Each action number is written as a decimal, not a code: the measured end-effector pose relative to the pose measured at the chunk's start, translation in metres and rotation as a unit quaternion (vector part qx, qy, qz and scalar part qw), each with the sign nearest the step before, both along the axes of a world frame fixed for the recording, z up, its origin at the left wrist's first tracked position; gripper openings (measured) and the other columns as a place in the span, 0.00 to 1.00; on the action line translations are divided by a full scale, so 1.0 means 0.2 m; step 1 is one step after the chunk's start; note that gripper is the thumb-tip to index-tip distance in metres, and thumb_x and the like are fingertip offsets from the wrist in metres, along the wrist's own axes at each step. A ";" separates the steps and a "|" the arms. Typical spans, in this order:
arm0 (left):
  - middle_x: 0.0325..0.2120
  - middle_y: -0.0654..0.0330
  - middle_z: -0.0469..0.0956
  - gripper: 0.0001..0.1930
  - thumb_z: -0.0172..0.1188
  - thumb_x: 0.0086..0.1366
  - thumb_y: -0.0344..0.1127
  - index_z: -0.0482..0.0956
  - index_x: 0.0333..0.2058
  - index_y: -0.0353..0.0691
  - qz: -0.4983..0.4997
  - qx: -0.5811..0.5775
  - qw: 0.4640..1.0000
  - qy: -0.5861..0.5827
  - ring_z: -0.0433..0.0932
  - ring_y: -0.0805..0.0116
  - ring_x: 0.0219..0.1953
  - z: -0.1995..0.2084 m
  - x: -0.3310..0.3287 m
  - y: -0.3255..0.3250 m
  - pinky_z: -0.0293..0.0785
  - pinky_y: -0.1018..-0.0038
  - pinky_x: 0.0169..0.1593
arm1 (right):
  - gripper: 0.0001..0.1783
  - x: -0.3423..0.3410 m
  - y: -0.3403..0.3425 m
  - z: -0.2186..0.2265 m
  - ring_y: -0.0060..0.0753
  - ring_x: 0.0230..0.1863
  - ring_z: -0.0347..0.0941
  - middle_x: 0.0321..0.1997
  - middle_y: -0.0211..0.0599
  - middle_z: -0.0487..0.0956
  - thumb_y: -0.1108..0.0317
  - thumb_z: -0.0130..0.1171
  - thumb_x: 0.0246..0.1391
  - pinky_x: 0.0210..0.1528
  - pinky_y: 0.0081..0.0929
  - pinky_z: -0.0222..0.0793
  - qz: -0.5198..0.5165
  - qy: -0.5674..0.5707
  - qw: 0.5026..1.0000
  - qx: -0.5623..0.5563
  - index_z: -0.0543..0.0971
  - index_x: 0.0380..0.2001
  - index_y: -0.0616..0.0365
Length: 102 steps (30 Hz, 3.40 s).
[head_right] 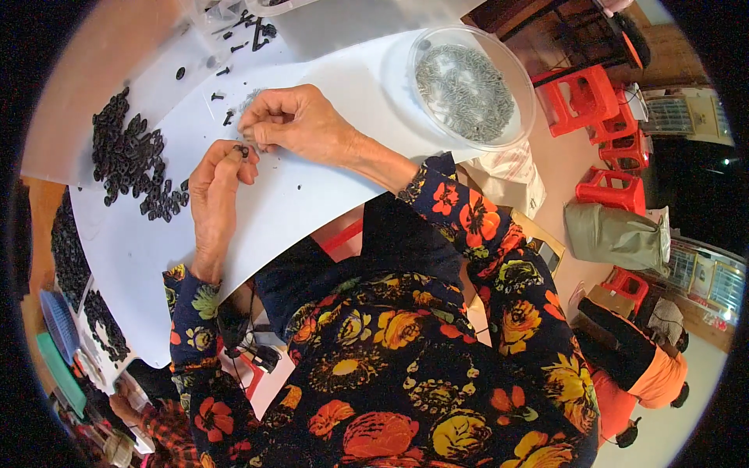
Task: The person assembles small plastic and metal components by hand, picking up black plastic pieces, washers, and screws from the table and fitting them together.
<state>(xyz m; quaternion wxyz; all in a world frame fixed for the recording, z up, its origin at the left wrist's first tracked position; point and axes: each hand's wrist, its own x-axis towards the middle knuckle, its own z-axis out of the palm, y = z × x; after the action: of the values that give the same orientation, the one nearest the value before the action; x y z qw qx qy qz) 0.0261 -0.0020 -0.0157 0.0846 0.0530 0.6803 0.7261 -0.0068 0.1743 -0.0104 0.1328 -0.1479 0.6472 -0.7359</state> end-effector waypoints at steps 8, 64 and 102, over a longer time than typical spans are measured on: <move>0.20 0.65 0.70 0.09 0.48 0.64 0.31 0.74 0.30 0.32 -0.012 -0.033 0.999 -0.002 0.66 0.80 0.25 0.01 0.01 0.00 0.66 0.81 0.35 | 0.11 0.02 -0.02 0.01 0.16 0.35 0.72 0.34 0.28 0.77 0.77 0.57 0.52 0.39 0.17 0.72 -0.010 0.006 1.000 0.003 0.76 0.40 0.60; 0.19 0.67 0.72 0.06 0.51 0.62 0.29 0.74 0.28 0.35 0.003 -0.053 0.998 0.032 0.66 0.83 0.24 -0.02 -0.01 -0.01 0.62 0.84 0.30 | 0.11 -0.05 -0.03 0.08 0.16 0.22 0.67 0.20 0.26 0.73 0.64 0.57 0.56 0.25 0.14 0.64 0.046 -0.020 0.994 0.097 0.76 0.26 0.61; 0.31 0.53 0.74 0.08 0.54 0.56 0.24 0.76 0.35 0.36 0.091 -0.491 0.803 0.326 0.71 0.56 0.37 0.02 -0.20 -0.49 0.69 0.68 0.41 | 0.06 0.02 -0.05 0.01 0.12 0.19 0.65 0.21 0.26 0.74 0.69 0.59 0.54 0.21 0.13 0.64 -0.008 0.068 0.994 0.087 0.75 0.27 0.59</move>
<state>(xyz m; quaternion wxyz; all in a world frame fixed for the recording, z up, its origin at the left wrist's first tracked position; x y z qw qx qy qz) -0.0146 -0.0998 -0.0115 -0.1944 0.1760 0.9349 0.2393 -0.0034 0.1651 -0.0092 0.0946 -0.1806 0.7175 -0.6661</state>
